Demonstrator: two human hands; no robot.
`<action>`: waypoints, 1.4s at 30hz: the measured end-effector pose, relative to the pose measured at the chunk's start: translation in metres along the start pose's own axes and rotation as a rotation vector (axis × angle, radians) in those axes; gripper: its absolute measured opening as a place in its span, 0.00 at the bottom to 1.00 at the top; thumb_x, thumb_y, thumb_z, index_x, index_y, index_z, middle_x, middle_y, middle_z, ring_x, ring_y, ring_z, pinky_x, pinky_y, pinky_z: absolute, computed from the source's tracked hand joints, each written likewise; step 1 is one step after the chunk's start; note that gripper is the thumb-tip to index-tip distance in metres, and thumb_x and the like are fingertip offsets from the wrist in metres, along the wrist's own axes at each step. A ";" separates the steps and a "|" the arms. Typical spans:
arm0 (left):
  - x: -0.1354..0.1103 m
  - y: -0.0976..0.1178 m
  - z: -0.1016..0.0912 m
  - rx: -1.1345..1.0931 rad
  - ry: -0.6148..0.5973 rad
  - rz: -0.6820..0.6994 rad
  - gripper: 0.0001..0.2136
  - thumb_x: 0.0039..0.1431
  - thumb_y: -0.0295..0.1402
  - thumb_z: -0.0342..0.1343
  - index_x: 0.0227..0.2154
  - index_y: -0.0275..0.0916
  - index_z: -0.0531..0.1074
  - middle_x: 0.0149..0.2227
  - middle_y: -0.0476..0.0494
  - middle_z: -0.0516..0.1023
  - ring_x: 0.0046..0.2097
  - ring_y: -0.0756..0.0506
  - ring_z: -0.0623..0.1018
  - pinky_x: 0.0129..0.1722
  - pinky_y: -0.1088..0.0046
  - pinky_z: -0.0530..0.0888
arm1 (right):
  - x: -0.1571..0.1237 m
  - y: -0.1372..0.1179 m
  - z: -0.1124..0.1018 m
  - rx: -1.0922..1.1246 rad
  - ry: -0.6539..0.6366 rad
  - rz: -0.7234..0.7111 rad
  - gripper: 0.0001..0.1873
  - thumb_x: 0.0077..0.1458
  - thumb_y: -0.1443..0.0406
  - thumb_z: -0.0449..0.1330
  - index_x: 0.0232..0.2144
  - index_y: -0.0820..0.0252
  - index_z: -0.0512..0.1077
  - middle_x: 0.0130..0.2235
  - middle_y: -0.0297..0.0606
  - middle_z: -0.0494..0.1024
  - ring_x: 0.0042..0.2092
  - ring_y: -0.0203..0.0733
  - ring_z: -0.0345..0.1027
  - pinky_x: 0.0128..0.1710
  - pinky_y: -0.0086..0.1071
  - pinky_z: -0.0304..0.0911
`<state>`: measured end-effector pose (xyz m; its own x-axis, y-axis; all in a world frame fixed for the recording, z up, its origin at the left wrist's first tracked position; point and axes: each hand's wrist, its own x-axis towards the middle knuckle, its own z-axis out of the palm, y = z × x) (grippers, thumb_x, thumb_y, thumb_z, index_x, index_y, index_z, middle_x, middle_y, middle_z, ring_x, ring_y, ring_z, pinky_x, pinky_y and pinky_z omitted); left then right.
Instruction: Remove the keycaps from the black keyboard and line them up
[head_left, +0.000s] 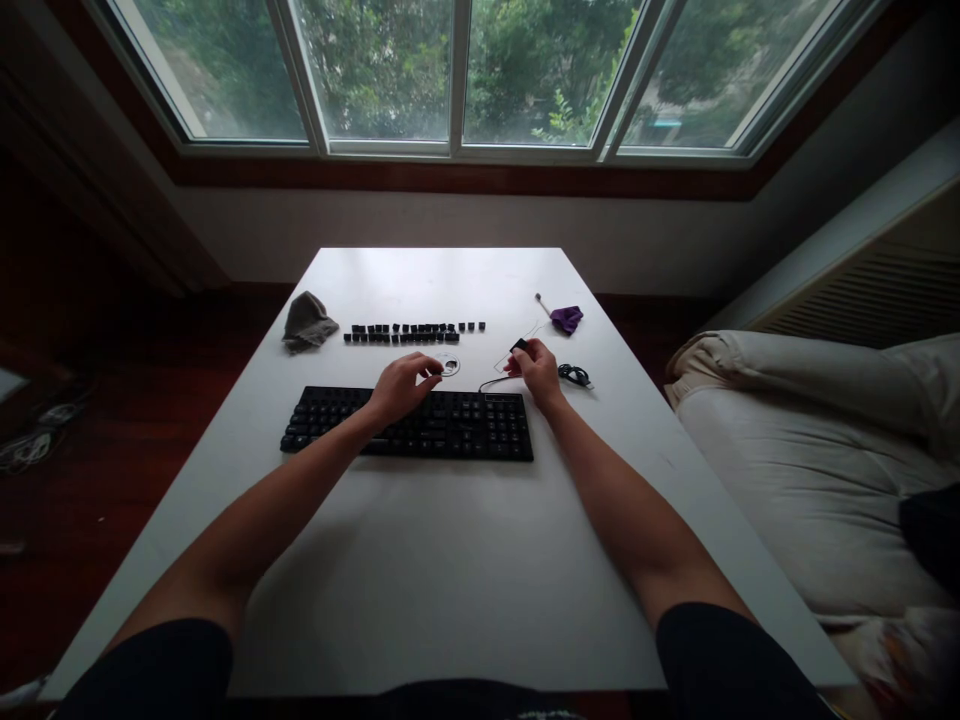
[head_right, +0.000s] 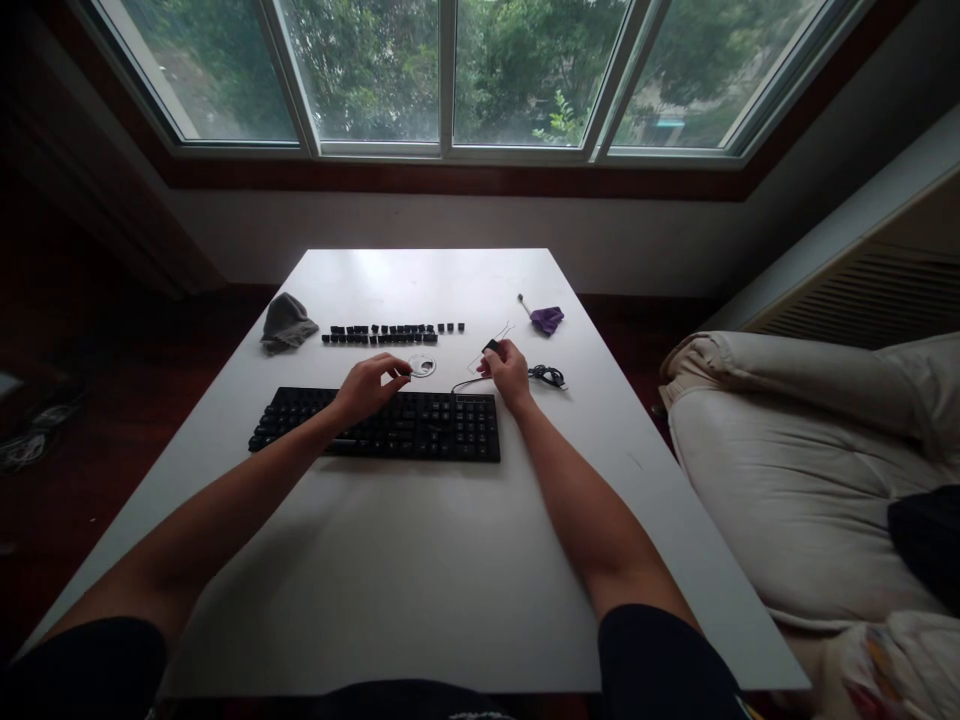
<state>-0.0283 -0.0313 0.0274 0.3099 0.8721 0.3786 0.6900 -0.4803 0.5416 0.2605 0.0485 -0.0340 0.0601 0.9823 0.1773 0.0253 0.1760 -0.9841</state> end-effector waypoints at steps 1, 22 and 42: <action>0.012 -0.004 0.004 0.008 -0.025 0.010 0.07 0.63 0.36 0.57 0.41 0.43 0.76 0.40 0.47 0.79 0.38 0.47 0.78 0.41 0.69 0.73 | 0.002 0.005 -0.003 0.005 0.007 0.004 0.15 0.53 0.54 0.62 0.35 0.57 0.66 0.28 0.31 0.75 0.27 0.38 0.74 0.25 0.30 0.72; 0.130 -0.057 0.084 0.382 -0.105 0.105 0.08 0.61 0.32 0.56 0.41 0.42 0.78 0.48 0.39 0.75 0.52 0.37 0.68 0.49 0.58 0.67 | 0.002 0.014 -0.010 -0.074 0.006 -0.011 0.14 0.53 0.54 0.61 0.33 0.57 0.67 0.27 0.32 0.76 0.26 0.39 0.74 0.24 0.30 0.71; 0.137 -0.051 0.095 0.312 -0.085 0.008 0.11 0.57 0.29 0.57 0.44 0.43 0.74 0.46 0.41 0.78 0.50 0.37 0.70 0.49 0.57 0.66 | 0.001 0.013 -0.008 -0.130 0.012 -0.003 0.14 0.53 0.52 0.61 0.33 0.56 0.67 0.27 0.32 0.77 0.26 0.39 0.74 0.24 0.30 0.70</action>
<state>0.0413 0.1215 -0.0198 0.3602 0.8795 0.3109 0.8506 -0.4465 0.2777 0.2690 0.0511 -0.0466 0.0722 0.9809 0.1808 0.1549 0.1680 -0.9735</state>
